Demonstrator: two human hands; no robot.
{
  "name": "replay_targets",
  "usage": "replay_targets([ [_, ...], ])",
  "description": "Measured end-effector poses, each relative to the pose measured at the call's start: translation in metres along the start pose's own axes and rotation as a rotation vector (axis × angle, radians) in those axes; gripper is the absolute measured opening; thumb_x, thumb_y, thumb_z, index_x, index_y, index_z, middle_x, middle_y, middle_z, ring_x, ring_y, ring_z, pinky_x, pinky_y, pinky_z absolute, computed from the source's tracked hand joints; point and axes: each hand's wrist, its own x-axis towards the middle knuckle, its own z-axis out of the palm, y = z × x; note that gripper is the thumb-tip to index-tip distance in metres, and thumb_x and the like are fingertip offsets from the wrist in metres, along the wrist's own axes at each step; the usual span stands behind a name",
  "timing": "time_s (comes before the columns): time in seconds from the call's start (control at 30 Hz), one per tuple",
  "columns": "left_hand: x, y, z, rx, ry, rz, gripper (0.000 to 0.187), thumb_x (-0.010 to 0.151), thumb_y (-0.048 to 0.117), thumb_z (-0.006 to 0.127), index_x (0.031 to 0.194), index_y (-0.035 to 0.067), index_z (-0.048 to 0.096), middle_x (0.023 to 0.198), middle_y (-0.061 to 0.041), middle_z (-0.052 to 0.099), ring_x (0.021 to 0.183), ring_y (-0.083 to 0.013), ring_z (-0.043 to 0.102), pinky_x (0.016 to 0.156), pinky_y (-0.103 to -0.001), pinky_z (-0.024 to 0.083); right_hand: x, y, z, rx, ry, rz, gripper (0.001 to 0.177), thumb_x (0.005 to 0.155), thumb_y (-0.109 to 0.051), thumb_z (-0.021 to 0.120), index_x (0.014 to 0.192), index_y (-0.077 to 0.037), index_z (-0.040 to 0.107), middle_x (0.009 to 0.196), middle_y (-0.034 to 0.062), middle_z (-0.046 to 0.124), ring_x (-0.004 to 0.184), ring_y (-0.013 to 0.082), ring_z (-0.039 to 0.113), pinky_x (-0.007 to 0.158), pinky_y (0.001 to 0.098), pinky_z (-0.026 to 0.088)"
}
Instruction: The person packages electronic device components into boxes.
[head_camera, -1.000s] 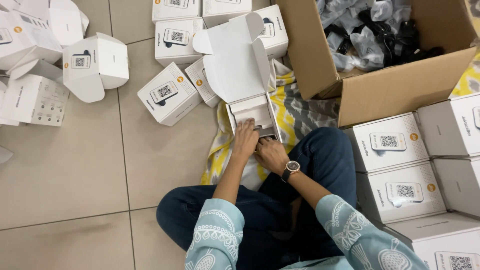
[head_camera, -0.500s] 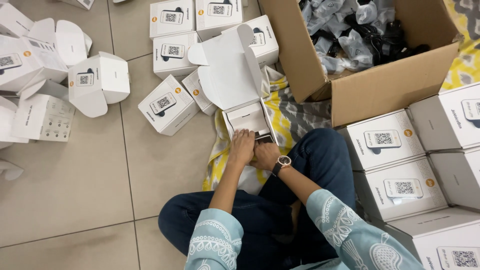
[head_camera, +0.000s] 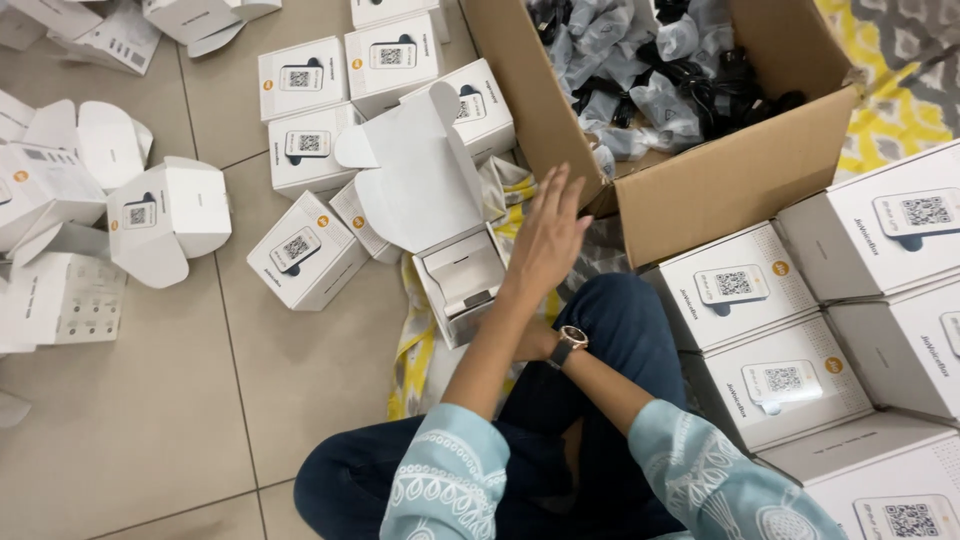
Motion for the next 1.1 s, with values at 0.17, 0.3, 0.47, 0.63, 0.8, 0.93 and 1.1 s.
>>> replay_targets([
  [0.17,0.051,0.007,0.043,0.076,0.041,0.146,0.061,0.093,0.044,0.063,0.131,-0.004,0.059,0.152,-0.021,0.047,0.149,-0.0357,0.034,0.123,-0.052,0.027,-0.006,-0.018,-0.208,0.310,-0.606,0.289,0.032,0.091,-0.024,0.063,0.118,-0.009,0.072,0.106,0.0133,0.077,0.098,0.0314,0.074,0.089,0.0409,0.057],
  [0.3,0.051,0.007,0.061,0.076,-0.002,0.096,0.060,0.093,0.052,0.065,0.116,-0.003,0.063,0.146,-0.019,0.050,0.151,-0.0355,0.033,0.124,-0.054,0.028,-0.006,0.018,-0.323,0.319,-0.294,0.481,0.031,0.091,-0.031,0.069,0.114,-0.011,0.073,0.091,0.0070,0.079,0.081,0.0209,0.076,0.074,0.0344,0.059],
  [0.47,0.048,0.002,0.088,0.067,0.238,0.088,0.054,0.095,0.056,0.066,0.104,0.003,0.057,0.139,-0.018,0.052,0.148,-0.0368,0.038,0.122,-0.061,0.033,0.022,0.111,-0.362,-0.105,0.391,0.485,0.024,0.100,-0.023,0.075,0.113,-0.003,0.072,0.099,0.0143,0.075,0.087,0.0259,0.073,0.075,0.0374,0.057],
  [0.63,0.049,-0.013,0.117,0.069,0.402,0.166,0.050,0.099,0.055,0.061,0.107,0.007,0.050,0.136,-0.016,0.053,0.146,-0.0361,0.040,0.119,-0.064,0.035,0.045,0.241,-0.345,-0.368,0.397,0.622,0.024,0.091,-0.020,0.080,0.110,-0.006,0.074,0.106,0.0163,0.072,0.096,0.0366,0.069,0.077,0.0458,0.055],
  [0.8,0.050,-0.022,0.138,0.072,0.494,0.188,0.047,0.102,0.055,0.058,0.109,0.011,0.046,0.131,-0.014,0.052,0.143,-0.0345,0.041,0.119,-0.064,0.036,0.031,0.342,-0.303,-0.557,0.257,0.900,0.036,0.081,-0.017,0.082,0.112,-0.003,0.070,0.119,0.0219,0.064,0.106,0.0440,0.064,0.080,0.0514,0.055],
  [0.93,0.052,-0.024,0.142,0.069,0.530,0.205,0.045,0.102,0.056,0.057,0.111,0.013,0.046,0.129,-0.012,0.052,0.141,-0.0332,0.042,0.119,-0.064,0.034,0.026,0.373,-0.273,-0.710,0.166,0.923,0.047,0.069,-0.009,0.083,0.111,0.005,0.067,0.120,0.0256,0.063,0.111,0.0469,0.062,0.076,0.0508,0.059],
  [1.1,0.051,-0.021,0.136,0.064,0.526,0.204,0.045,0.102,0.056,0.057,0.112,0.013,0.046,0.130,-0.012,0.052,0.142,-0.0328,0.040,0.120,-0.063,0.033,0.030,0.374,-0.271,-0.758,0.077,1.034,0.036,0.077,-0.004,0.078,0.109,0.006,0.067,0.116,0.0244,0.065,0.108,0.0395,0.065,0.078,0.0464,0.060],
])
